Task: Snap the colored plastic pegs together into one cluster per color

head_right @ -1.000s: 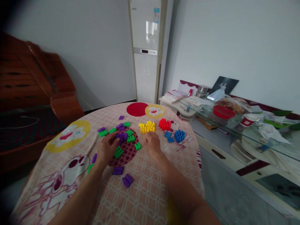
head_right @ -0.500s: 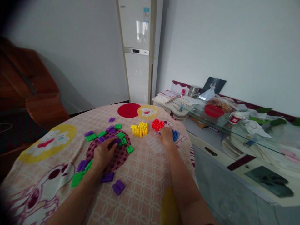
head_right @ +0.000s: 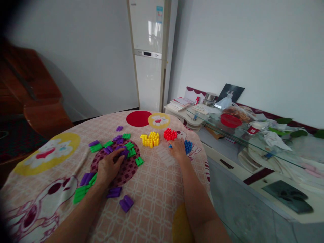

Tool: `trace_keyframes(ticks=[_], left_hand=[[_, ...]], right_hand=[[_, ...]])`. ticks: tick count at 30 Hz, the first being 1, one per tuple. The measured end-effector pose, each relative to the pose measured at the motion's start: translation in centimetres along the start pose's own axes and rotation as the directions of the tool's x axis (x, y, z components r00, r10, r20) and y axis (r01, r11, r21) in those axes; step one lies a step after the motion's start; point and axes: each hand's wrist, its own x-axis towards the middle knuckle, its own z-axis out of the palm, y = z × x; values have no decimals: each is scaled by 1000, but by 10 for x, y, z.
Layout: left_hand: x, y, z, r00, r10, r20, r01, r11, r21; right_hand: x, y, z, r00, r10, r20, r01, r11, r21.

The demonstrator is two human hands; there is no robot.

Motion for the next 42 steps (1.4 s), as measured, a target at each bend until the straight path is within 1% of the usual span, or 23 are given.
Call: trace_keyframes(ticks=[5, 8, 11, 15, 21, 27, 30, 33, 37, 42], left_hand=[[0, 0, 1, 1000, 8, -12, -8, 1000, -2], [0, -1, 1, 1000, 16, -15, -16, 1000, 6], [0, -2, 1, 1000, 16, -19, -16, 1000, 9], [0, 0, 1, 1000, -3, -20, 3, 1000, 3], [-1, 3, -1, 1000, -12, 4, 12, 1000, 6], [0, 0, 0, 1000, 4, -11, -4, 1000, -6], [0, 0, 0, 1000, -1, -9, 1, 1000, -3], [0, 1, 0, 1000, -3, -11, 3, 1000, 2], [-1, 1, 0, 1000, -1, -11, 1, 1000, 2], [-1, 1, 0, 1000, -4, -8, 4, 1000, 3]], right_hand=[[2, 9, 5, 989, -40, -144, 55, 994, 99], [3, 19, 8, 968, 7, -249, 42, 981, 190], [2, 27, 10, 952, 55, -302, 32, 960, 277], [-2, 27, 10, 954, 77, -291, 17, 952, 307], [-4, 23, 4, 959, 79, -271, -23, 978, 205], [-5, 29, 2, 964, 94, -250, -53, 985, 164], [-6, 32, 1, 968, 80, -239, -53, 991, 121], [-6, 32, 2, 966, 70, -248, -49, 995, 87], [-4, 32, 4, 957, 71, -282, -48, 995, 85], [-4, 34, 4, 953, 87, -292, -73, 996, 60]])
